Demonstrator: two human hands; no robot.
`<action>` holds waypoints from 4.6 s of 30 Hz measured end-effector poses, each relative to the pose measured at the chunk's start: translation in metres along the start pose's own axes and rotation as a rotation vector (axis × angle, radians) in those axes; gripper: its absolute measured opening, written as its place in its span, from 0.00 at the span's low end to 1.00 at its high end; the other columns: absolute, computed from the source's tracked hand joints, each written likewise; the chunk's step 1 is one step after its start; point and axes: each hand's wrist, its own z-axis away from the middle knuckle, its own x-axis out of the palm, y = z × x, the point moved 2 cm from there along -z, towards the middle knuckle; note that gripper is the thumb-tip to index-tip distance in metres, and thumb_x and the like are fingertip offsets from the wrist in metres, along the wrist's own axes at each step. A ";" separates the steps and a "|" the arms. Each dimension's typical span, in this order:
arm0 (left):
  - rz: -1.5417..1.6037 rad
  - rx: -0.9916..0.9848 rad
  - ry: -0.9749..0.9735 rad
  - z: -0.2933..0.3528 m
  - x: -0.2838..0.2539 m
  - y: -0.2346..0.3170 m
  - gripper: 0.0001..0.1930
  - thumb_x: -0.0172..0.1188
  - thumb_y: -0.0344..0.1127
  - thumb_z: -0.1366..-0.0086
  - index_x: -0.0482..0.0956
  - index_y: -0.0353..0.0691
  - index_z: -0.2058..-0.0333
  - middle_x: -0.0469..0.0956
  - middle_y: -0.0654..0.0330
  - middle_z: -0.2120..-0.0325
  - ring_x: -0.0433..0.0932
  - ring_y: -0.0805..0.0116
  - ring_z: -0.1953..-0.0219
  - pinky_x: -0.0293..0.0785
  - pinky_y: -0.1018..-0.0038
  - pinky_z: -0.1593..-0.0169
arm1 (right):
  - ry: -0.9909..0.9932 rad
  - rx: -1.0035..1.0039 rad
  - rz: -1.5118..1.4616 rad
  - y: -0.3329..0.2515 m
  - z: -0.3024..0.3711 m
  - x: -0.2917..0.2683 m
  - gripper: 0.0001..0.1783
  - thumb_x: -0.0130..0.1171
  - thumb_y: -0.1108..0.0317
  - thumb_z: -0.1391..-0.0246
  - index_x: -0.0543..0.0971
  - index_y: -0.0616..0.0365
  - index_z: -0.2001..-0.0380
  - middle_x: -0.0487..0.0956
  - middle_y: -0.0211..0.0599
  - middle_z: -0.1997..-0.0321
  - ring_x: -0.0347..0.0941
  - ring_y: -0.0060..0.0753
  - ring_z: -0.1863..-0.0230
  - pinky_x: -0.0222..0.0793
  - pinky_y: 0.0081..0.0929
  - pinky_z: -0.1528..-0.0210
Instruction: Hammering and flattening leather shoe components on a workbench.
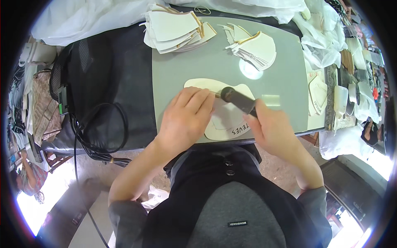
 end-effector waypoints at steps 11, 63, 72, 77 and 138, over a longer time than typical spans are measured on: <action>0.004 -0.145 0.056 -0.016 0.010 -0.003 0.08 0.68 0.23 0.52 0.79 0.37 0.72 0.75 0.59 0.72 0.73 0.56 0.68 0.71 0.64 0.65 | -0.007 0.017 0.049 0.004 0.001 0.006 0.16 0.54 0.62 0.36 0.67 0.67 0.65 0.72 0.45 0.86 0.73 0.53 0.82 0.64 0.44 0.79; -0.112 0.106 -0.127 0.007 -0.013 -0.001 0.12 0.65 0.28 0.44 0.76 0.33 0.61 0.80 0.51 0.59 0.78 0.54 0.54 0.77 0.62 0.51 | 0.081 -0.113 -0.122 -0.005 -0.032 -0.018 0.18 0.52 0.58 0.34 0.67 0.62 0.71 0.70 0.48 0.85 0.70 0.58 0.81 0.63 0.47 0.77; 0.176 0.002 -0.148 -0.027 -0.001 -0.023 0.09 0.65 0.26 0.46 0.76 0.35 0.66 0.73 0.55 0.72 0.74 0.53 0.67 0.72 0.63 0.64 | 0.083 0.028 -0.100 0.014 0.004 0.010 0.16 0.51 0.59 0.34 0.68 0.64 0.66 0.72 0.48 0.85 0.71 0.58 0.80 0.63 0.48 0.77; -0.034 -0.067 -0.156 -0.029 0.010 -0.012 0.06 0.62 0.26 0.43 0.72 0.36 0.71 0.71 0.56 0.73 0.73 0.53 0.68 0.70 0.61 0.65 | 0.090 0.045 -0.095 0.019 0.008 0.015 0.16 0.51 0.60 0.34 0.67 0.66 0.63 0.72 0.48 0.85 0.72 0.57 0.79 0.64 0.48 0.76; 0.071 0.190 -0.148 -0.016 -0.009 -0.035 0.15 0.65 0.21 0.49 0.82 0.37 0.60 0.78 0.59 0.63 0.76 0.58 0.59 0.75 0.65 0.56 | 0.058 0.074 -0.023 0.024 0.009 0.006 0.18 0.53 0.59 0.35 0.69 0.68 0.62 0.73 0.46 0.86 0.73 0.55 0.81 0.67 0.46 0.77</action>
